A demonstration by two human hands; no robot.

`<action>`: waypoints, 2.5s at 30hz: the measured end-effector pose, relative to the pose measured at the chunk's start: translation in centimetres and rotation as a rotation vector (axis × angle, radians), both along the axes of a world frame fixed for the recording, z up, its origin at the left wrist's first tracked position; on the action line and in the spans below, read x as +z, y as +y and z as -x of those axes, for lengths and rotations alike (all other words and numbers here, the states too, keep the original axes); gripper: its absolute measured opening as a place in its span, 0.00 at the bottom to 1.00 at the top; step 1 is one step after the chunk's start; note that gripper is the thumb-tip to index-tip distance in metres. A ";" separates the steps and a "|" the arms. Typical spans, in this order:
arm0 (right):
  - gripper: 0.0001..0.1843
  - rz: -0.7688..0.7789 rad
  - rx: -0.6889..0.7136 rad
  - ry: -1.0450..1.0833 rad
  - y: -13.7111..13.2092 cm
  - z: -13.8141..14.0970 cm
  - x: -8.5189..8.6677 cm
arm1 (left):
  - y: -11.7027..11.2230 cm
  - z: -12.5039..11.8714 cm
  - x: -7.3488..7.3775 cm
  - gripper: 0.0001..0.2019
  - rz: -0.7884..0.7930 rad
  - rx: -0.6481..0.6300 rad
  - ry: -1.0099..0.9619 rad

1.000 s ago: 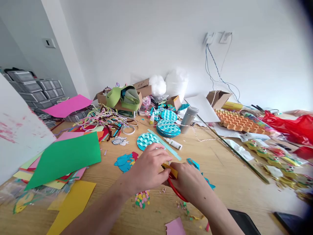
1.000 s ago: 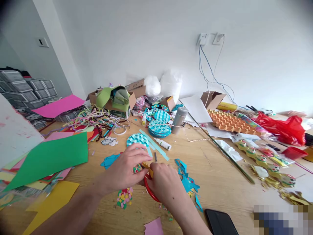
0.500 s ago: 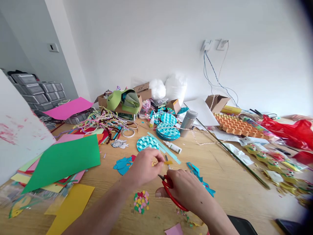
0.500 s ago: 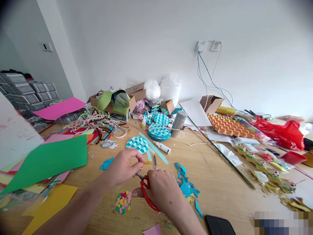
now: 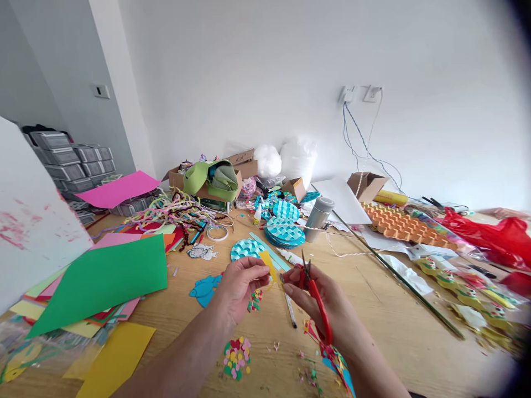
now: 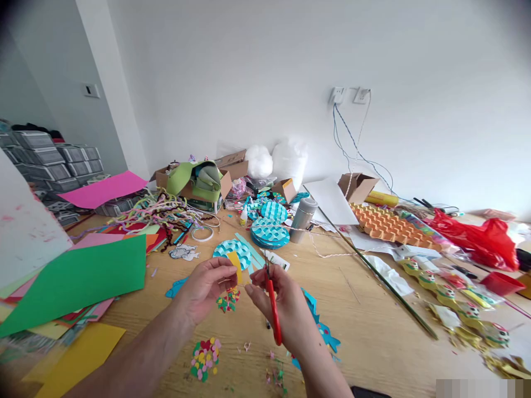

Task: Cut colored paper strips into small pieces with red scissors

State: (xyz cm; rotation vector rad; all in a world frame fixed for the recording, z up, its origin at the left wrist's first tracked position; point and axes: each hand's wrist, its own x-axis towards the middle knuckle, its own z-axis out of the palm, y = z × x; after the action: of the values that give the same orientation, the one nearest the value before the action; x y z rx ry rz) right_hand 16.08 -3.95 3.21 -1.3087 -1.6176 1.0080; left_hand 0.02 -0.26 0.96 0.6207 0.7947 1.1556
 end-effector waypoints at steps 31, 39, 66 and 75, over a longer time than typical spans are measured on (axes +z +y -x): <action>0.17 -0.013 -0.071 -0.076 0.6 -0.7 -0.6 | -0.3 0.7 0.1 0.14 -0.304 -0.213 0.419; 0.24 0.097 0.089 -0.179 -0.1 -0.7 -0.8 | 0.5 0.7 0.3 0.15 -0.202 0.041 0.233; 0.27 0.319 0.005 0.027 0.2 1.4 -1.9 | -1.1 -0.6 0.6 0.11 -0.273 0.082 0.346; 0.24 0.321 0.065 -0.014 0.2 1.1 -2.1 | -1.0 -0.3 0.7 0.09 -0.244 0.001 0.354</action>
State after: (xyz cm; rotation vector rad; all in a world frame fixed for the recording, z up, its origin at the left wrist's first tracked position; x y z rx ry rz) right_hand 15.02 -3.70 1.15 -1.4824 -1.5613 1.3436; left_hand 0.34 -1.22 1.68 1.0474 0.9590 1.1687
